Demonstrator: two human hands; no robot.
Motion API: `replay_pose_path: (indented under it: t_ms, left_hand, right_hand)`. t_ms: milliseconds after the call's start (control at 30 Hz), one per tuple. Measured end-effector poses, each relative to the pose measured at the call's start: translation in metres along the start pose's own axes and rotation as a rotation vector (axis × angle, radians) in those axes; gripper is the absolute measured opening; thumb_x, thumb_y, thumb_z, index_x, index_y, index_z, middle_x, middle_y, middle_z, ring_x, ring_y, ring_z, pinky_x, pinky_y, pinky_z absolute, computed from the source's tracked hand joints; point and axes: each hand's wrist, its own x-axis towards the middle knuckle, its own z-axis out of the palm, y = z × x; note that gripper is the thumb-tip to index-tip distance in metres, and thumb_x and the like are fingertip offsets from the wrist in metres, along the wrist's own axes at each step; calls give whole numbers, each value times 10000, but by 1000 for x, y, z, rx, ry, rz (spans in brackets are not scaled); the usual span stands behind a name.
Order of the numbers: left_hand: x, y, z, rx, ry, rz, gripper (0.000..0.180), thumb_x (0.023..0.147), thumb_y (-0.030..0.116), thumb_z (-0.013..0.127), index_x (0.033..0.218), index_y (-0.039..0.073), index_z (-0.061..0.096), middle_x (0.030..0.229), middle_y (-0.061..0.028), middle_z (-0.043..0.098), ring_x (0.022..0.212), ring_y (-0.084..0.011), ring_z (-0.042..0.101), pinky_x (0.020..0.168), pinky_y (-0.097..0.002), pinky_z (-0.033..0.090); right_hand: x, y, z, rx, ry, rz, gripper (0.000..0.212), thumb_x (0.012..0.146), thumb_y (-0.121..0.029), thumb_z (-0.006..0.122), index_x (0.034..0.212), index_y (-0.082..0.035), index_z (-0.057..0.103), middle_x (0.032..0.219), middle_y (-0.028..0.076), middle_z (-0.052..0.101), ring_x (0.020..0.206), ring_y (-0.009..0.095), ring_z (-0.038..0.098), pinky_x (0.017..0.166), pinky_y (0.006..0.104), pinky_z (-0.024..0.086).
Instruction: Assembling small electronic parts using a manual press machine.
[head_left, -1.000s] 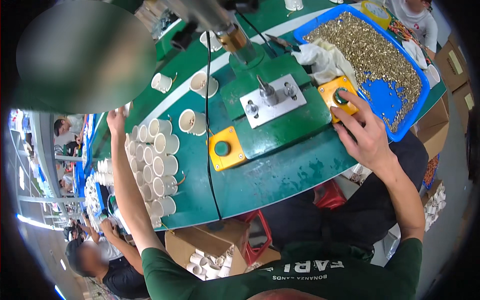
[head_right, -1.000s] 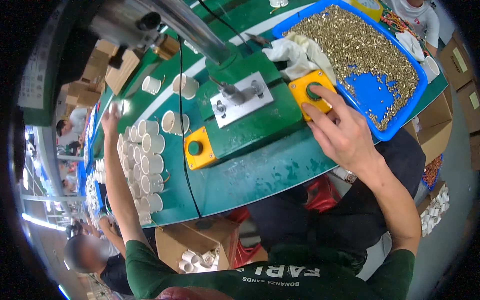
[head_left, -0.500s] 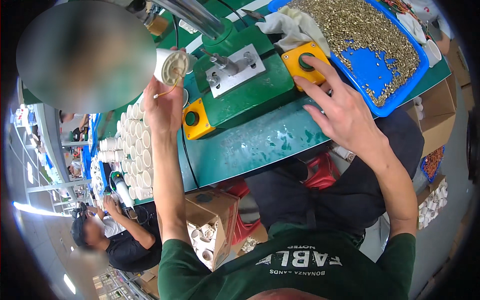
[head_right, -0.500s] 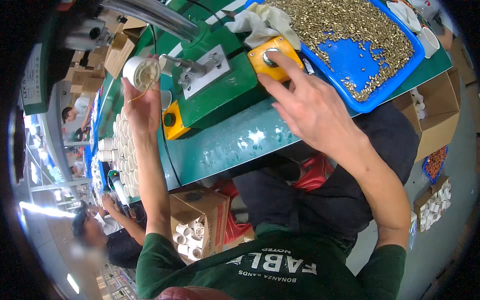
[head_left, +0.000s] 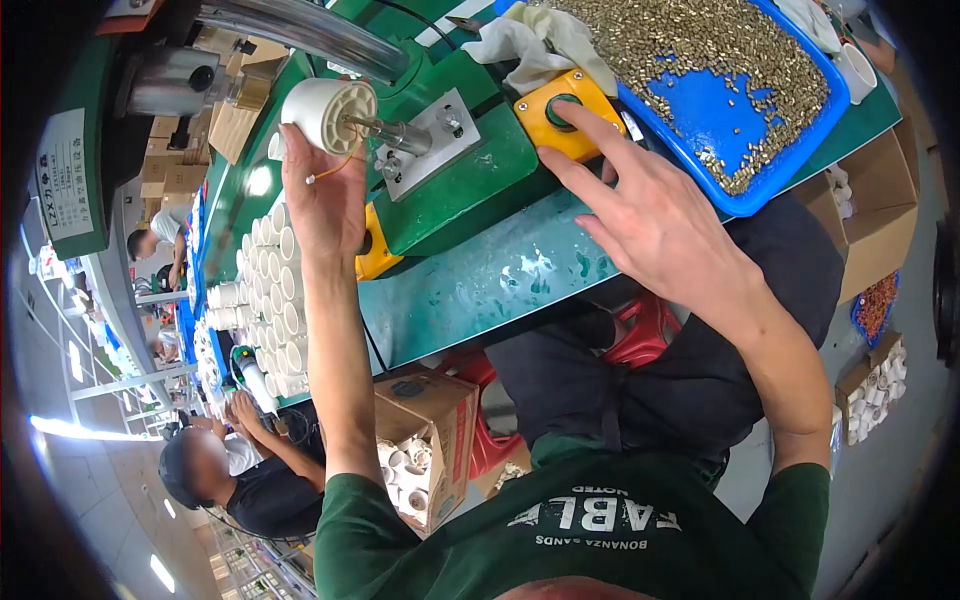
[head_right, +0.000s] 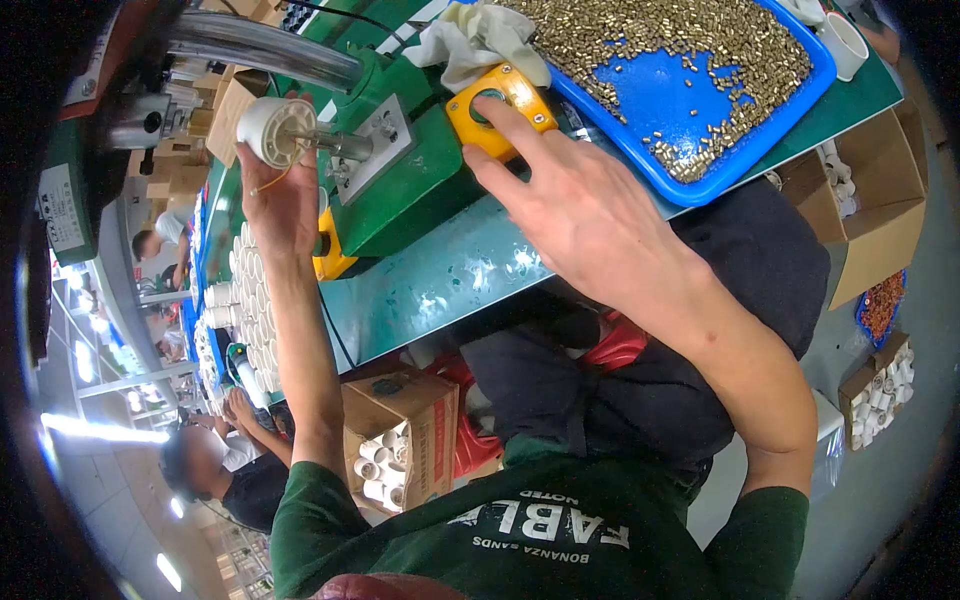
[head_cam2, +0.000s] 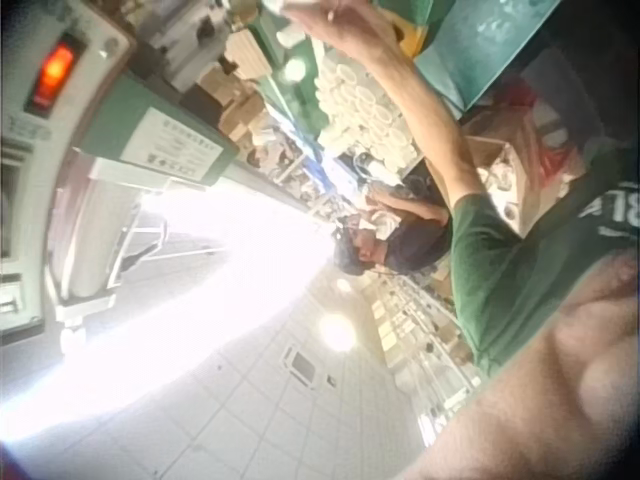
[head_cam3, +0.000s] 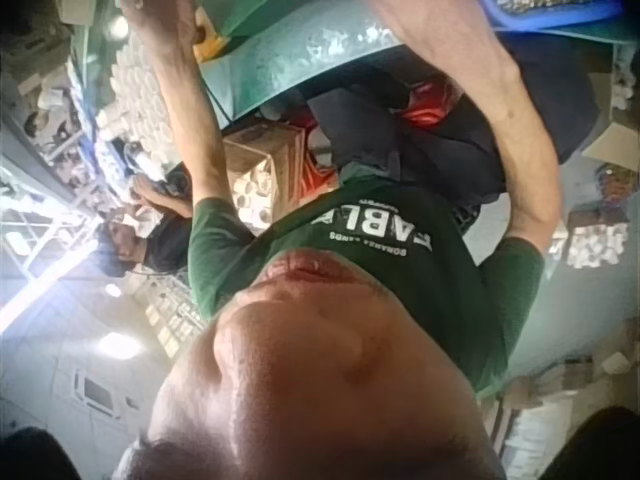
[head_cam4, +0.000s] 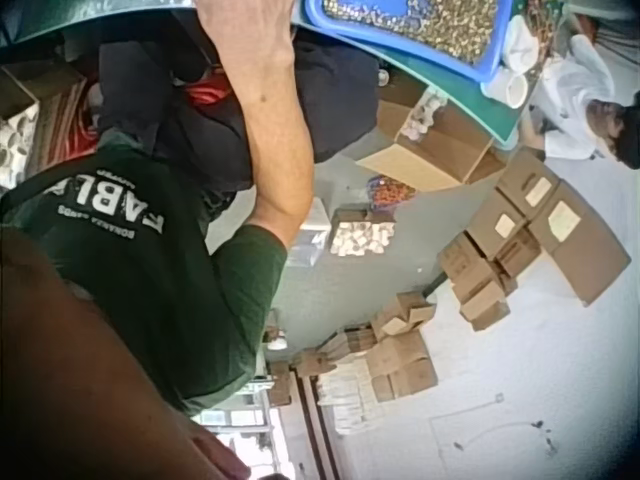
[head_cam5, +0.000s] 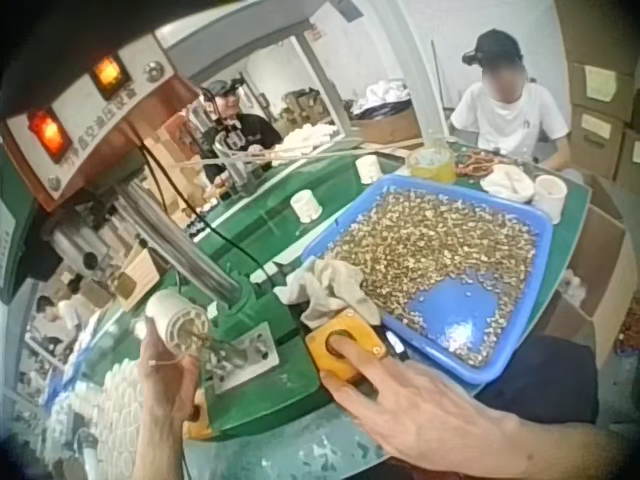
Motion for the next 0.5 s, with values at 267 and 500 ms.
replay_pose_path:
  t_ms: [267,500]
  left_hand:
    - [1,4,2,158,17,44,583,1010,399,508,1415,-6,397,1400,-225,504,1354,-336,447,1176,-427,313]
    - [2,9,4,260,20,41,590,997,452,515,1397,26,434,1374,-174,550,1318,-286,501,1168,-407,324]
  right_hand:
    - [-1,1,0,-31,-35,-5,597,776,-45,725,1336,-53,518,1463,176,381,1040,346,600,904,420,508]
    - [-2,2,0,-28,-32,-10,599,769,-42,732,1330,-54,521,1465,175,377,1036,350,600,901,422,509]
